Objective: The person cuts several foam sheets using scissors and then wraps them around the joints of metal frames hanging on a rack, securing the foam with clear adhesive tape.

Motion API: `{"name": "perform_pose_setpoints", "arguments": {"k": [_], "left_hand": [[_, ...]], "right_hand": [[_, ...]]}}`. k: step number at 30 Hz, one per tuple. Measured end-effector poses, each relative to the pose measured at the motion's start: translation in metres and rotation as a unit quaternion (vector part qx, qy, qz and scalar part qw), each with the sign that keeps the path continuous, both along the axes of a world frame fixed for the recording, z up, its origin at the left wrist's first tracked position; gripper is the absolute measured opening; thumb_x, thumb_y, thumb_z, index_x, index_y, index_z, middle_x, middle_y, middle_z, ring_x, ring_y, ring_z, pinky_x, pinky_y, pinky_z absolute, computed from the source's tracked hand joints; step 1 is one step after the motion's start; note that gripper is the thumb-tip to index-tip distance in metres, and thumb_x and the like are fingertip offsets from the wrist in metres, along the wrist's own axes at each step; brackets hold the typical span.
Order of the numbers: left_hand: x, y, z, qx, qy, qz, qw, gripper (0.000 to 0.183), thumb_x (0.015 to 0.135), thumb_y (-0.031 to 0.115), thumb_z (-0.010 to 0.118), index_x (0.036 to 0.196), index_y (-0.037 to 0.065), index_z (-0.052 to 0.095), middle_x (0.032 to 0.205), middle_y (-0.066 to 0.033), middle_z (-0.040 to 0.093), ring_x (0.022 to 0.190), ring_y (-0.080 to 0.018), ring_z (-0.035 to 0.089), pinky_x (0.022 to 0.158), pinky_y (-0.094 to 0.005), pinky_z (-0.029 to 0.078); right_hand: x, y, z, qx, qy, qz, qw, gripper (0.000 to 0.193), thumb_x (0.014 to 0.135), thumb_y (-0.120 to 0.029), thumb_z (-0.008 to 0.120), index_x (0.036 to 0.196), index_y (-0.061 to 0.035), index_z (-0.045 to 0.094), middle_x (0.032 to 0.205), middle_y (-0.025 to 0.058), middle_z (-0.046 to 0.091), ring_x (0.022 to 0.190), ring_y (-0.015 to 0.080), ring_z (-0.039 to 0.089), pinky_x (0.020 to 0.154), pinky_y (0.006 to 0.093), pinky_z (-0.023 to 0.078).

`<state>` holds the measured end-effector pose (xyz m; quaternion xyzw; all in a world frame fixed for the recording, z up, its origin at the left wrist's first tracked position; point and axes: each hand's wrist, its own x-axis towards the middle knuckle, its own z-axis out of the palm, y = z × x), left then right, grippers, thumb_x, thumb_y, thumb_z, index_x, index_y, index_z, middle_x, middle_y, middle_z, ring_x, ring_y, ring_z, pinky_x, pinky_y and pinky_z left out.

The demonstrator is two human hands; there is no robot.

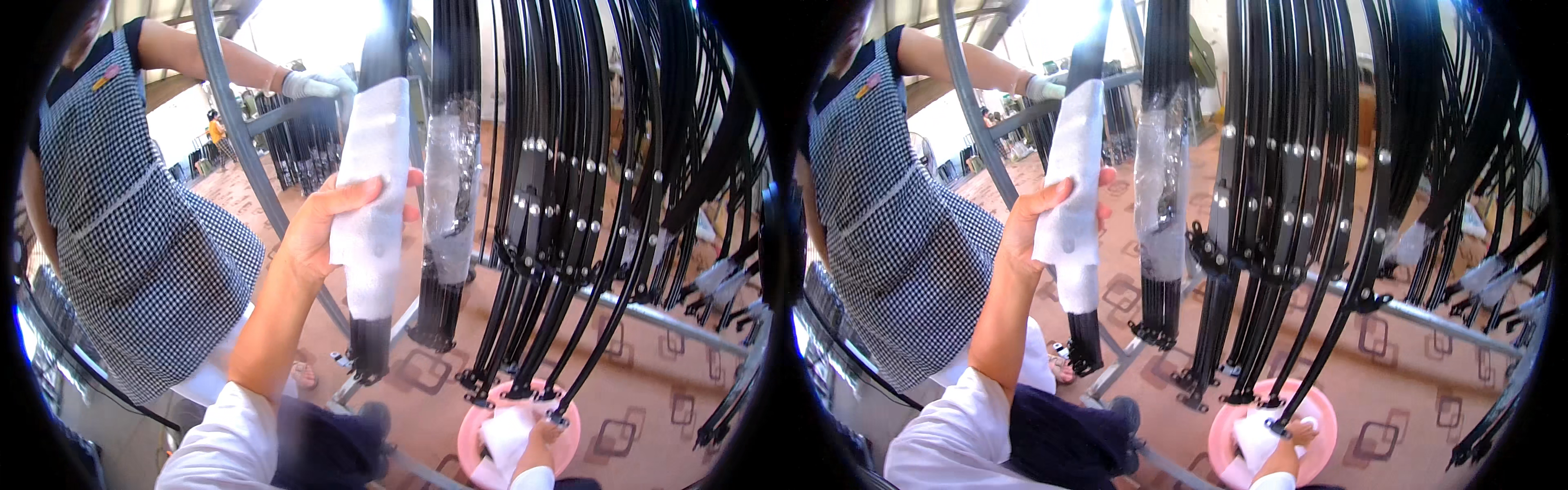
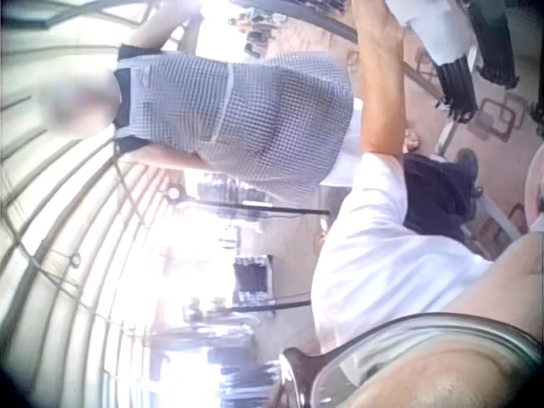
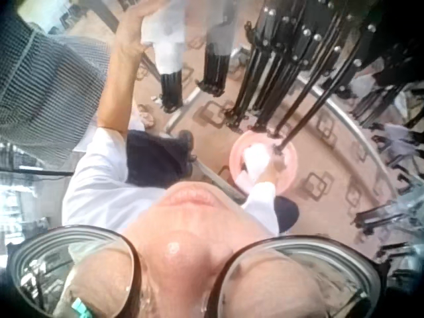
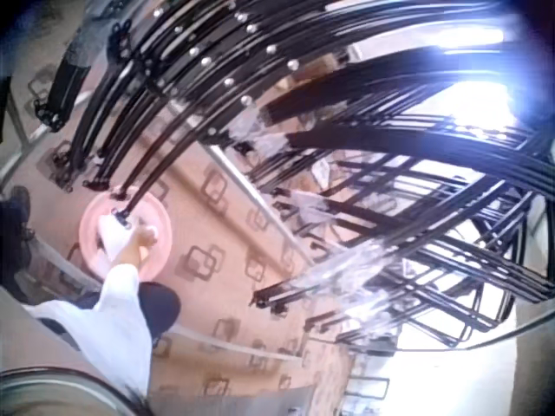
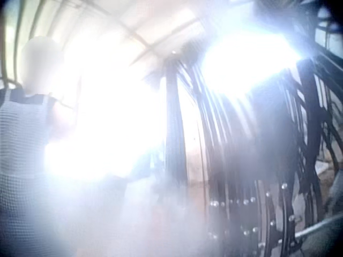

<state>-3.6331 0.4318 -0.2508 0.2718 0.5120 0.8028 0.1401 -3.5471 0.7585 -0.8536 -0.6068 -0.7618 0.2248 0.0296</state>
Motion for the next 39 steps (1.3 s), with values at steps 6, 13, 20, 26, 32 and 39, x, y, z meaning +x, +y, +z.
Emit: {"name": "perform_pose_setpoints", "arguments": {"k": [6, 13, 20, 26, 32, 39], "left_hand": [[-0.020, 0.000, -0.003, -0.066, 0.108, 0.074, 0.989, 0.053, 0.072, 0.021, 0.065, 0.111, -0.005, 0.042, 0.104, -0.0147, 0.054, 0.078, -0.0213, 0.060, 0.060, -0.0308, 0.053], [-0.021, -0.001, 0.009, 0.006, 0.097, 0.052, 0.994, 0.050, 0.086, 0.043, 0.042, 0.108, -0.002, 0.045, 0.091, -0.0114, 0.056, 0.075, -0.0169, 0.060, 0.052, -0.0269, 0.053], [0.001, -0.010, 0.030, 0.003, 0.085, 0.202, 0.976, 0.023, 0.088, 0.020, 0.042, 0.105, 0.007, 0.047, 0.082, -0.0088, 0.056, 0.071, -0.0153, 0.057, 0.059, -0.0301, 0.052], [-0.016, -0.024, 0.030, 0.017, 0.146, 0.058, 0.987, 0.015, 0.084, 0.007, 0.042, 0.091, 0.008, 0.055, 0.079, -0.0087, 0.057, 0.071, -0.0154, 0.057, 0.058, -0.0271, 0.050], [-0.005, -0.022, 0.039, 0.009, 0.095, 0.066, 0.993, 0.020, 0.081, 0.015, 0.048, 0.085, 0.000, 0.061, 0.081, -0.0100, 0.059, 0.068, -0.0156, 0.057, 0.061, -0.0238, 0.048], [-0.008, -0.009, 0.028, 0.039, 0.130, 0.052, 0.989, 0.032, 0.081, 0.030, 0.054, 0.089, 0.000, 0.060, 0.078, -0.0046, 0.059, 0.068, -0.0091, 0.055, 0.059, -0.0213, 0.042]], "right_hand": [[0.044, 0.004, 0.087, -0.070, 0.082, -0.102, 0.989, 0.045, 0.074, -0.039, 0.052, 0.098, -0.0013, 0.057, 0.100, 0.0270, 0.050, 0.088, 0.0375, 0.052, 0.070, 0.0489, 0.044], [0.151, -0.085, 0.345, -0.465, 0.513, -0.012, 0.722, 0.033, 0.078, -0.027, 0.050, 0.096, 0.0003, 0.054, 0.101, 0.0106, 0.052, 0.091, 0.0202, 0.051, 0.078, 0.0314, 0.042], [0.115, -0.127, 0.515, -0.407, 0.571, 0.457, 0.547, 0.043, 0.070, -0.038, 0.063, 0.091, -0.0027, 0.049, 0.110, 0.0141, 0.047, 0.096, 0.0217, 0.051, 0.081, 0.0324, 0.045], [0.050, -0.146, 0.611, -0.358, 0.605, 0.524, 0.481, 0.032, 0.074, -0.035, 0.059, 0.079, -0.0068, 0.044, 0.101, 0.0153, 0.052, 0.088, 0.0205, 0.055, 0.073, 0.0310, 0.048], [-0.012, -0.161, 0.646, -0.393, 0.644, 0.540, 0.372, 0.057, 0.071, -0.041, 0.054, 0.104, 0.0043, 0.045, 0.110, 0.0220, 0.049, 0.093, 0.0264, 0.055, 0.079, 0.0342, 0.047], [-0.069, -0.192, 0.684, -0.365, 0.652, 0.561, 0.355, 0.062, 0.075, -0.041, 0.047, 0.113, 0.0089, 0.043, 0.111, 0.0207, 0.050, 0.095, 0.0264, 0.054, 0.082, 0.0329, 0.045]]}}
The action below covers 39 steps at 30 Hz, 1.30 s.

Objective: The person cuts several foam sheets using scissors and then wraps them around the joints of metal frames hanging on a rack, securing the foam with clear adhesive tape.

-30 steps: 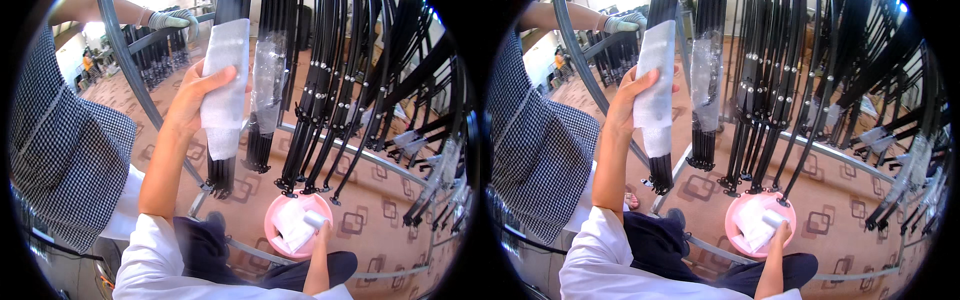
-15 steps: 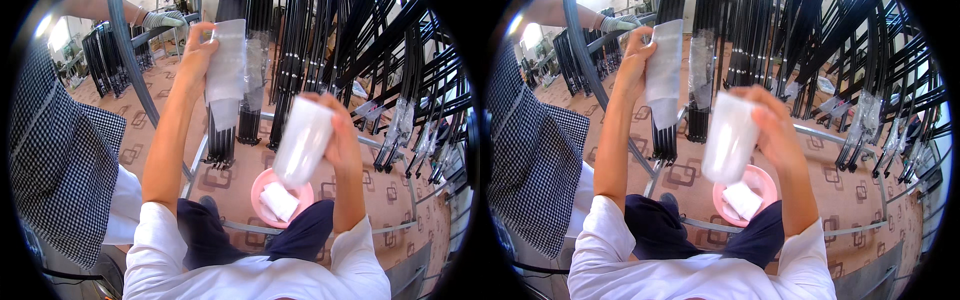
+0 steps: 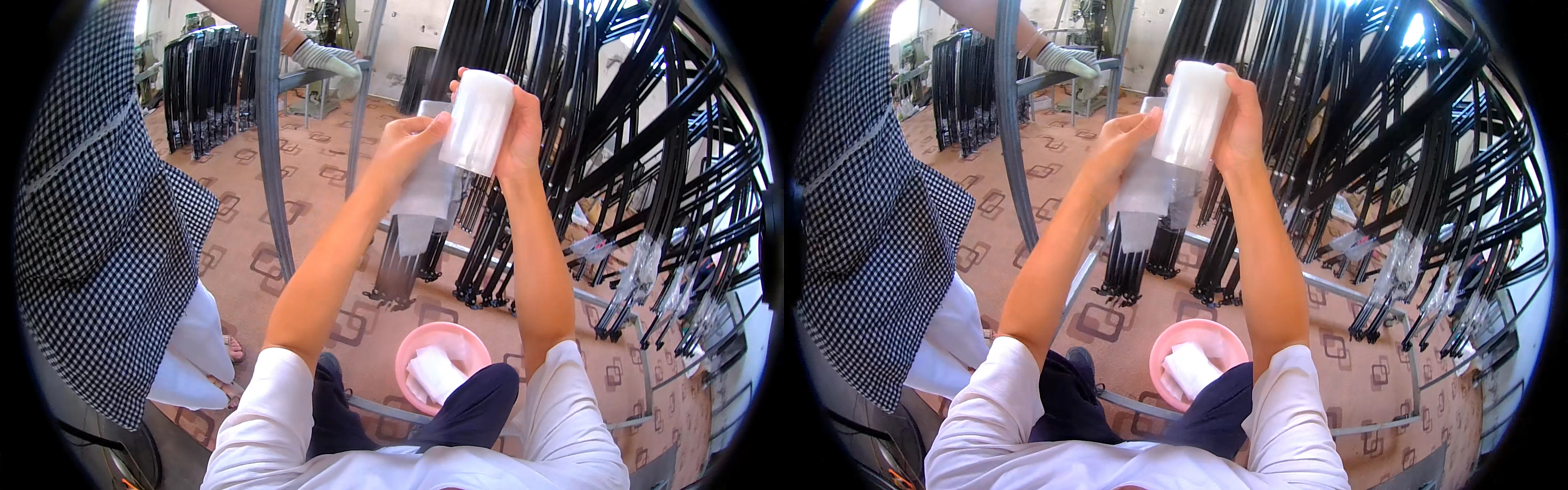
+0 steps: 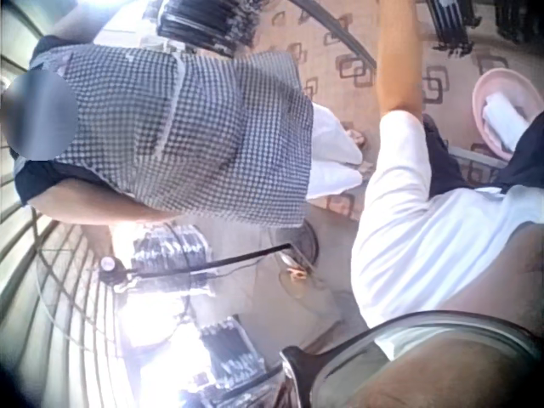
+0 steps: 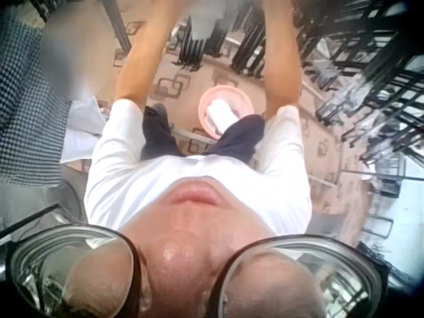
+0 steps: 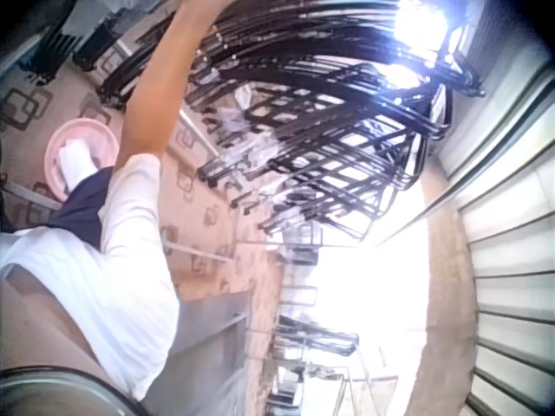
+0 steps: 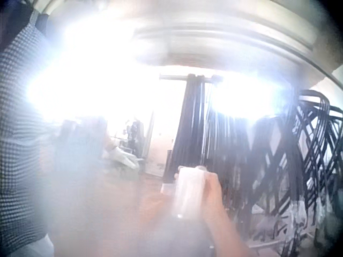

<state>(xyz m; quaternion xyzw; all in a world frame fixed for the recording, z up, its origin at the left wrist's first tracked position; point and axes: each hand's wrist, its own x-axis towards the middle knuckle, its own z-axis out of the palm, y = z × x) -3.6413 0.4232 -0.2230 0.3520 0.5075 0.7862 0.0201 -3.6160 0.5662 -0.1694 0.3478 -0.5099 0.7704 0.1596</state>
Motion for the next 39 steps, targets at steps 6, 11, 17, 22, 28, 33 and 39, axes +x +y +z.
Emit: {"name": "perform_pose_setpoints", "arguments": {"k": [6, 11, 17, 22, 28, 33, 39], "left_hand": [[-0.020, 0.002, -0.010, 0.000, 0.084, 0.146, 0.986, 0.022, 0.081, 0.026, 0.056, 0.082, 0.004, 0.058, 0.071, 0.0003, 0.054, 0.064, -0.0051, 0.049, 0.056, -0.0195, 0.038], [-0.013, 0.004, -0.002, 0.006, 0.027, 0.110, 0.994, 0.020, 0.081, 0.024, 0.056, 0.084, 0.004, 0.057, 0.075, -0.0015, 0.056, 0.067, -0.0059, 0.050, 0.058, -0.0202, 0.040], [-0.026, 0.008, -0.003, -0.046, 0.053, 0.144, 0.987, 0.018, 0.082, 0.020, 0.053, 0.081, 0.002, 0.056, 0.075, -0.0029, 0.057, 0.065, -0.0079, 0.051, 0.058, -0.0228, 0.041], [-0.033, 0.029, -0.009, -0.085, 0.131, 0.341, 0.927, 0.020, 0.082, 0.019, 0.049, 0.080, 0.000, 0.054, 0.074, -0.0131, 0.058, 0.071, -0.0235, 0.055, 0.064, -0.0329, 0.042], [-0.025, 0.035, -0.005, -0.099, 0.104, 0.347, 0.927, 0.021, 0.082, 0.021, 0.049, 0.083, 0.001, 0.055, 0.076, -0.0160, 0.059, 0.076, -0.0287, 0.057, 0.068, -0.0359, 0.042], [-0.031, 0.031, -0.004, -0.088, 0.093, 0.344, 0.930, 0.020, 0.082, 0.021, 0.049, 0.081, 0.002, 0.057, 0.071, -0.0123, 0.058, 0.069, -0.0228, 0.055, 0.065, -0.0326, 0.042], [-0.024, 0.031, 0.000, -0.044, 0.066, 0.266, 0.961, 0.021, 0.084, 0.021, 0.048, 0.077, 0.004, 0.058, 0.067, -0.0035, 0.053, 0.065, -0.0111, 0.047, 0.060, -0.0269, 0.039]], "right_hand": [[-0.015, -0.019, -0.015, -0.022, 0.016, -0.109, 0.994, 0.035, 0.077, -0.032, 0.052, 0.097, -0.0051, 0.046, 0.087, 0.0115, 0.054, 0.079, 0.0216, 0.056, 0.066, 0.0312, 0.049], [-0.025, -0.003, -0.029, -0.005, 0.003, -0.146, 0.989, 0.046, 0.074, -0.033, 0.062, 0.104, -0.0052, 0.040, 0.087, 0.0100, 0.051, 0.073, 0.0159, 0.055, 0.060, 0.0270, 0.050], [-0.025, -0.007, -0.026, -0.011, 0.027, -0.156, 0.987, 0.046, 0.074, -0.032, 0.062, 0.104, -0.0054, 0.040, 0.089, 0.0101, 0.051, 0.074, 0.0162, 0.056, 0.061, 0.0266, 0.050], [-0.013, -0.011, -0.033, -0.006, 0.033, -0.350, 0.936, 0.048, 0.075, -0.033, 0.062, 0.106, -0.0032, 0.040, 0.093, 0.0122, 0.052, 0.075, 0.0173, 0.056, 0.062, 0.0251, 0.047], [0.003, -0.006, -0.045, 0.155, 0.023, -0.524, 0.837, 0.054, 0.073, -0.027, 0.064, 0.112, -0.0007, 0.039, 0.095, 0.0124, 0.052, 0.080, 0.0188, 0.055, 0.067, 0.0292, 0.046], [0.028, 0.036, -0.037, -0.043, -0.186, -0.038, 0.981, 0.060, 0.071, -0.021, 0.060, 0.118, 0.0046, 0.034, 0.101, 0.0229, 0.050, 0.090, 0.0320, 0.054, 0.078, 0.0426, 0.046], [0.032, 0.042, -0.013, -0.098, -0.154, -0.068, 0.981, 0.049, 0.068, -0.011, 0.060, 0.110, 0.0045, 0.040, 0.094, 0.0167, 0.054, 0.086, 0.0315, 0.055, 0.076, 0.0434, 0.047]]}}
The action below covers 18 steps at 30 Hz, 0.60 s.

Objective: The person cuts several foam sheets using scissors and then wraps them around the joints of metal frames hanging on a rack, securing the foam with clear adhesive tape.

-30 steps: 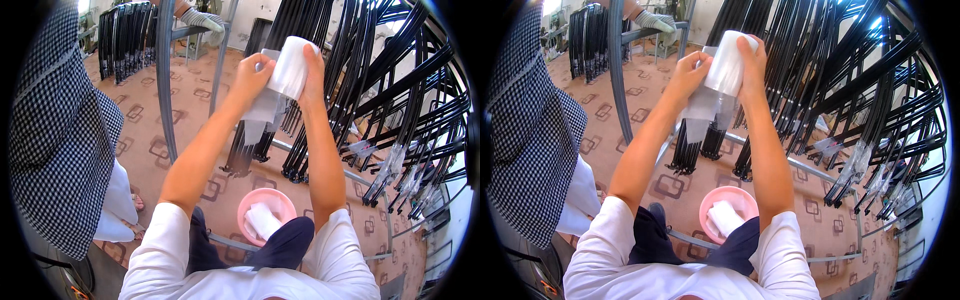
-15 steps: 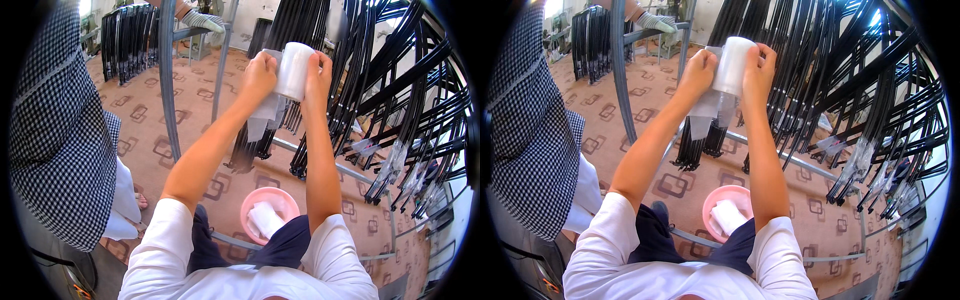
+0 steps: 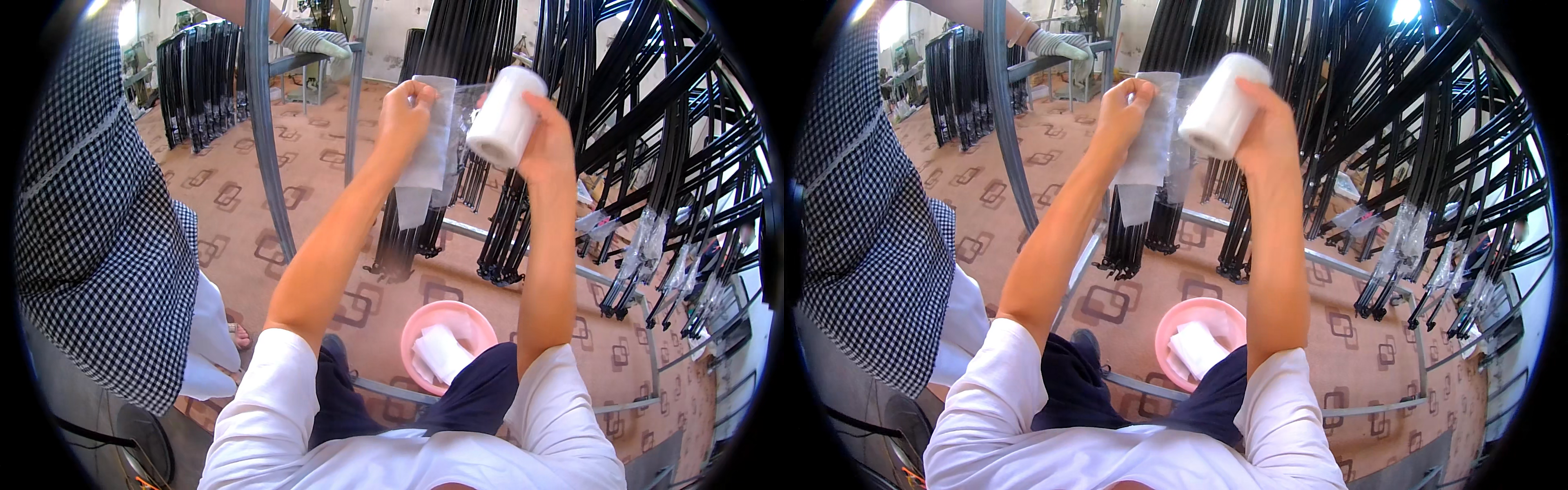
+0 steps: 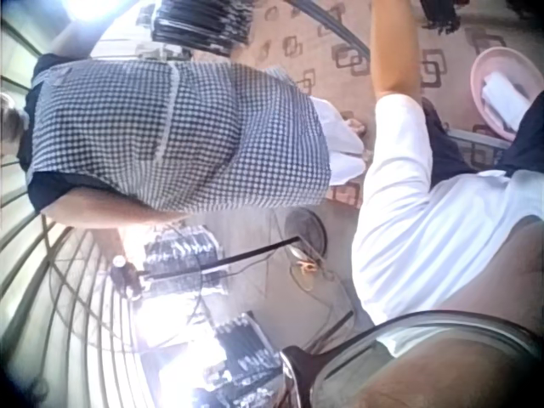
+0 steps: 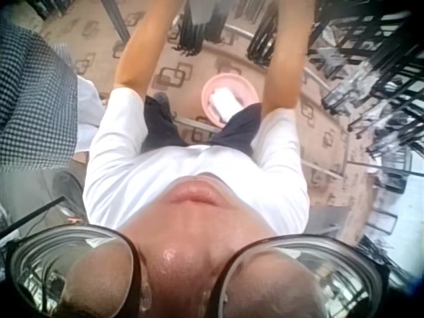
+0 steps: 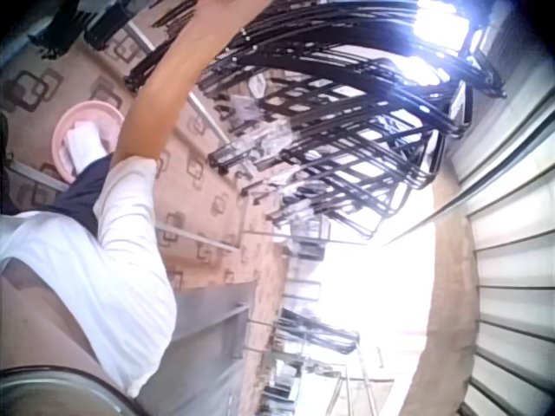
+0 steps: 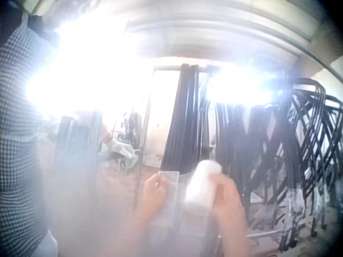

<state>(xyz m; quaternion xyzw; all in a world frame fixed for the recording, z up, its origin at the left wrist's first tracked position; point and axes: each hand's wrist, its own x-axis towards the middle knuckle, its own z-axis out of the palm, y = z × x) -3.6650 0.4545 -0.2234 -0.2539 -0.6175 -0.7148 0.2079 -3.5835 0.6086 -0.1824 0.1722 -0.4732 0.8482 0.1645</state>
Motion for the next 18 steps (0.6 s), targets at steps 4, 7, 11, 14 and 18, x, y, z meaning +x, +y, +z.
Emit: {"name": "perform_pose_setpoints", "arguments": {"k": [4, 7, 11, 14, 18], "left_hand": [[0.004, -0.014, 0.002, 0.006, -0.038, -0.079, 0.996, 0.035, 0.088, 0.034, 0.040, 0.084, 0.004, 0.058, 0.075, -0.0021, 0.054, 0.070, -0.0094, 0.048, 0.064, -0.0248, 0.040], [-0.005, -0.020, 0.003, 0.045, -0.047, -0.177, 0.982, 0.057, 0.087, 0.051, 0.027, 0.093, 0.002, 0.057, 0.087, -0.0059, 0.057, 0.080, -0.0124, 0.054, 0.071, -0.0270, 0.044], [0.003, -0.030, 0.007, 0.068, -0.105, -0.286, 0.950, 0.081, 0.079, 0.066, 0.015, 0.104, -0.001, 0.053, 0.101, -0.0110, 0.057, 0.092, -0.0155, 0.055, 0.081, -0.0288, 0.044], [0.004, -0.034, 0.004, 0.074, -0.061, -0.271, 0.958, 0.049, 0.084, 0.048, 0.041, 0.092, 0.002, 0.055, 0.087, -0.0066, 0.058, 0.077, -0.0118, 0.055, 0.067, -0.0246, 0.045], [-0.002, -0.034, -0.001, 0.117, -0.027, -0.169, 0.978, 0.023, 0.081, 0.026, 0.055, 0.071, 0.006, 0.054, 0.068, -0.0008, 0.054, 0.059, -0.0091, 0.048, 0.053, -0.0231, 0.039]], "right_hand": [[0.003, -0.037, 0.029, 0.094, 0.308, -0.325, 0.889, 0.050, 0.060, -0.013, 0.069, 0.103, 0.0004, 0.047, 0.089, 0.0097, 0.051, 0.085, 0.0219, 0.053, 0.075, 0.0352, 0.046], [0.004, -0.038, 0.047, 0.517, 0.382, -0.384, 0.663, 0.058, 0.052, -0.006, 0.069, 0.106, -0.0133, 0.050, 0.093, 0.0074, 0.054, 0.092, 0.0256, 0.052, 0.088, 0.0439, 0.037], [-0.005, -0.043, 0.048, 0.778, 0.410, -0.221, 0.421, 0.050, 0.055, 0.001, 0.063, 0.100, -0.0189, 0.054, 0.102, -0.0005, 0.054, 0.106, 0.0208, 0.047, 0.101, 0.0563, 0.006], [-0.003, -0.043, 0.058, 0.831, 0.389, -0.167, 0.360, 0.046, 0.059, 0.000, 0.065, 0.097, -0.0234, 0.054, 0.108, 0.0005, 0.051, 0.113, 0.0209, 0.041, 0.100, 0.0594, 0.009], [-0.006, -0.033, 0.040, 0.821, 0.375, -0.252, 0.348, 0.048, 0.057, 0.006, 0.064, 0.095, -0.0226, 0.059, 0.132, 0.0067, 0.030, 0.127, 0.0286, 0.017, 0.102, 0.0544, 0.005]]}}
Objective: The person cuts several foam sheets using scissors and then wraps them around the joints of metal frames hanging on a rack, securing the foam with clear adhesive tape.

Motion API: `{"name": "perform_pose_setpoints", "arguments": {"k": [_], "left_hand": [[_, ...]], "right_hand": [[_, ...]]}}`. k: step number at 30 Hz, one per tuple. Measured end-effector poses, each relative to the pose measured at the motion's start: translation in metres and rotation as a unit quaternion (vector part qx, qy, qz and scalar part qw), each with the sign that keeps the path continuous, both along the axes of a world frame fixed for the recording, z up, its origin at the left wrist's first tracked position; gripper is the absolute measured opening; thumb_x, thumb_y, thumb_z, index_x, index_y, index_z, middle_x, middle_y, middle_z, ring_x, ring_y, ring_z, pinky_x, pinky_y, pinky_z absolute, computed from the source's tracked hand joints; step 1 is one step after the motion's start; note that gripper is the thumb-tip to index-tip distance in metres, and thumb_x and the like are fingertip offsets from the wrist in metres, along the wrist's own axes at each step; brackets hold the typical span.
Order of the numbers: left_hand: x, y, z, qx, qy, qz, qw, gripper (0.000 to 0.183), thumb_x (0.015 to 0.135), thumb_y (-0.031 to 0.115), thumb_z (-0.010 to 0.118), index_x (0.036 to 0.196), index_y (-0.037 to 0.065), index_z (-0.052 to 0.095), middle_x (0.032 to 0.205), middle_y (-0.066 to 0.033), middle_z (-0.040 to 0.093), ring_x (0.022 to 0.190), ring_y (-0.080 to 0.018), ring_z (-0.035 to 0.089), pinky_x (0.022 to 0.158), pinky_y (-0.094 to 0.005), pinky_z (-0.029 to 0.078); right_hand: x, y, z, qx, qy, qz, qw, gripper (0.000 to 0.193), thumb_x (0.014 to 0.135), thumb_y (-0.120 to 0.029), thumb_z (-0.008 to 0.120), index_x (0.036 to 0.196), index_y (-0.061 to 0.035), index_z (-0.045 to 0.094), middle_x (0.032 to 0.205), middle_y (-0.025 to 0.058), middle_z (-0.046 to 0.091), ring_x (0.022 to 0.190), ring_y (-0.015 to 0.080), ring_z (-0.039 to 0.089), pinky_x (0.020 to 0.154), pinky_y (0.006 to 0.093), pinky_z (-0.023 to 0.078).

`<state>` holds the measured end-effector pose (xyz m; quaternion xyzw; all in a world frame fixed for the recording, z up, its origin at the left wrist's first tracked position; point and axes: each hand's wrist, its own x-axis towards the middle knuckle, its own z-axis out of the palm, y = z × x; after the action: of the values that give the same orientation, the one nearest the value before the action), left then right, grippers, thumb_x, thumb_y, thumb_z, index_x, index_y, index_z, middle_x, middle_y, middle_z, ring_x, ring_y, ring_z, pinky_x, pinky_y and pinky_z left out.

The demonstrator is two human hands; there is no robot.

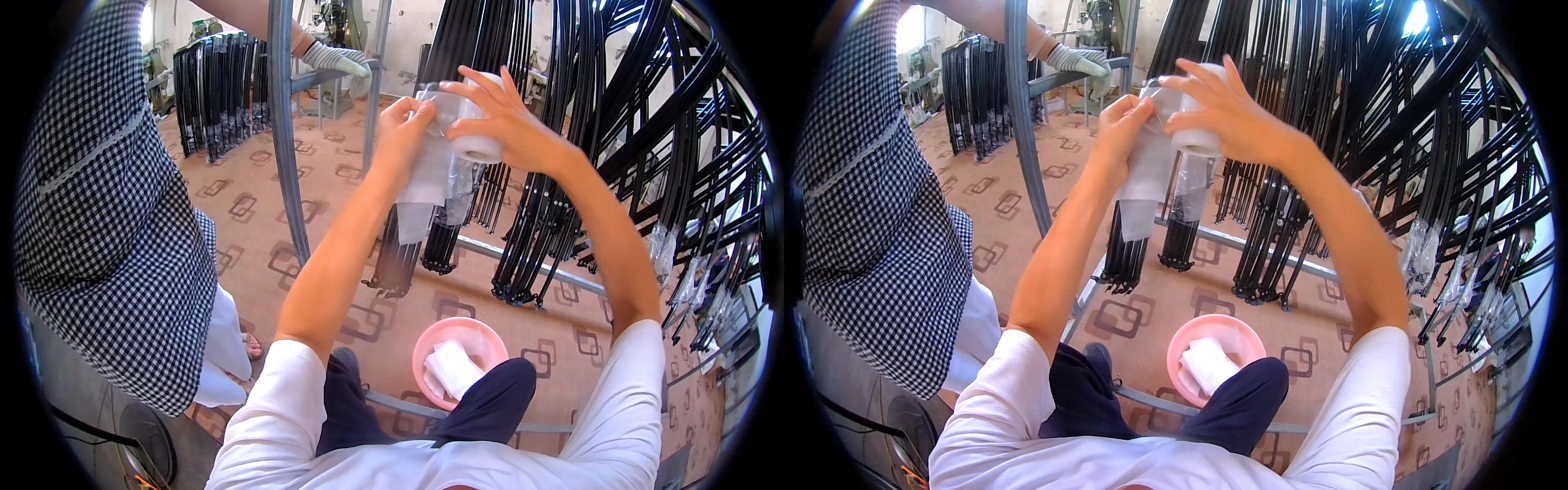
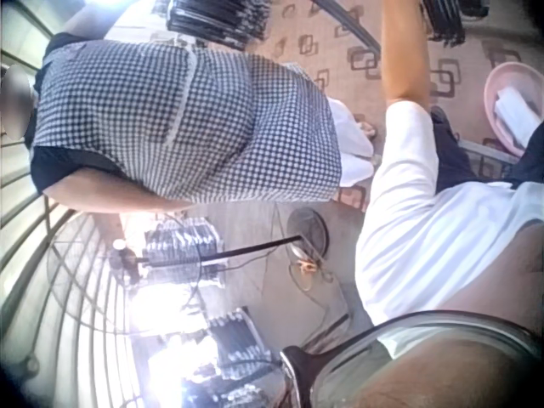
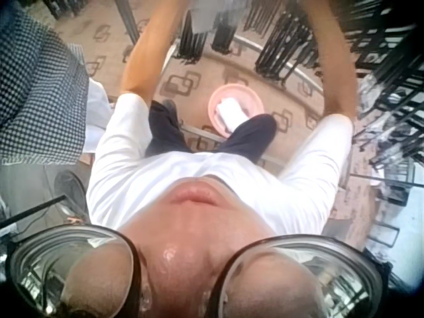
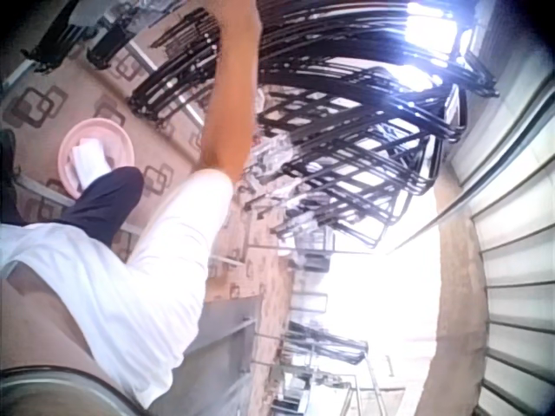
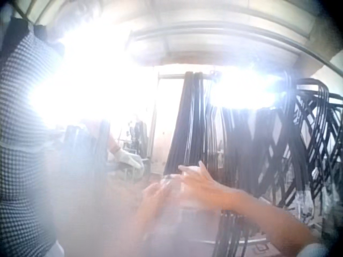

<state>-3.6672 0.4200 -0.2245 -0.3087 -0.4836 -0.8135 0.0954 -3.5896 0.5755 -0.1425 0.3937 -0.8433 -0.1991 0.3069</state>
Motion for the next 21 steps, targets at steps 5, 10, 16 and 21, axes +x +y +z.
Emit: {"name": "perform_pose_setpoints", "arguments": {"k": [5, 10, 16, 21], "left_hand": [[0.001, 0.011, -0.003, -0.081, 0.053, 0.220, 0.971, 0.028, 0.084, 0.025, 0.051, 0.069, 0.001, 0.048, 0.061, -0.0060, 0.051, 0.057, -0.0115, 0.044, 0.053, -0.0282, 0.037], [-0.009, 0.014, -0.009, -0.077, 0.092, 0.264, 0.957, 0.027, 0.086, 0.023, 0.045, 0.072, 0.000, 0.046, 0.061, -0.0083, 0.047, 0.060, -0.0152, 0.044, 0.058, -0.0316, 0.037], [-0.009, 0.007, -0.007, -0.059, 0.108, 0.268, 0.956, 0.022, 0.088, 0.019, 0.042, 0.076, 0.001, 0.045, 0.065, -0.0066, 0.046, 0.063, -0.0140, 0.043, 0.060, -0.0302, 0.038], [-0.019, -0.004, -0.003, -0.059, 0.086, 0.263, 0.959, 0.017, 0.087, 0.017, 0.044, 0.082, 0.001, 0.043, 0.069, -0.0054, 0.047, 0.064, -0.0129, 0.045, 0.060, -0.0272, 0.038]], "right_hand": [[-0.030, 0.004, -0.071, -0.533, -0.056, 0.105, 0.838, 0.040, 0.072, 0.001, 0.057, 0.109, -0.0167, 0.056, 0.125, 0.0136, 0.038, 0.118, 0.0249, 0.035, 0.096, 0.0361, 0.032], [-0.025, -0.026, -0.080, -0.869, -0.281, 0.227, 0.337, 0.022, 0.083, -0.020, 0.050, 0.101, -0.0066, 0.053, 0.092, 0.0050, 0.056, 0.089, 0.0151, 0.055, 0.079, 0.0310, 0.046], [-0.022, -0.011, -0.085, -0.581, -0.139, 0.069, 0.799, 0.017, 0.077, -0.015, 0.056, 0.090, -0.0053, 0.051, 0.083, 0.0061, 0.055, 0.078, 0.0174, 0.057, 0.073, 0.0335, 0.050], [-0.024, -0.023, -0.069, -0.826, -0.388, 0.174, 0.370, 0.039, 0.065, -0.006, 0.065, 0.099, -0.0035, 0.046, 0.090, 0.0098, 0.053, 0.084, 0.0219, 0.054, 0.080, 0.0352, 0.045]]}}
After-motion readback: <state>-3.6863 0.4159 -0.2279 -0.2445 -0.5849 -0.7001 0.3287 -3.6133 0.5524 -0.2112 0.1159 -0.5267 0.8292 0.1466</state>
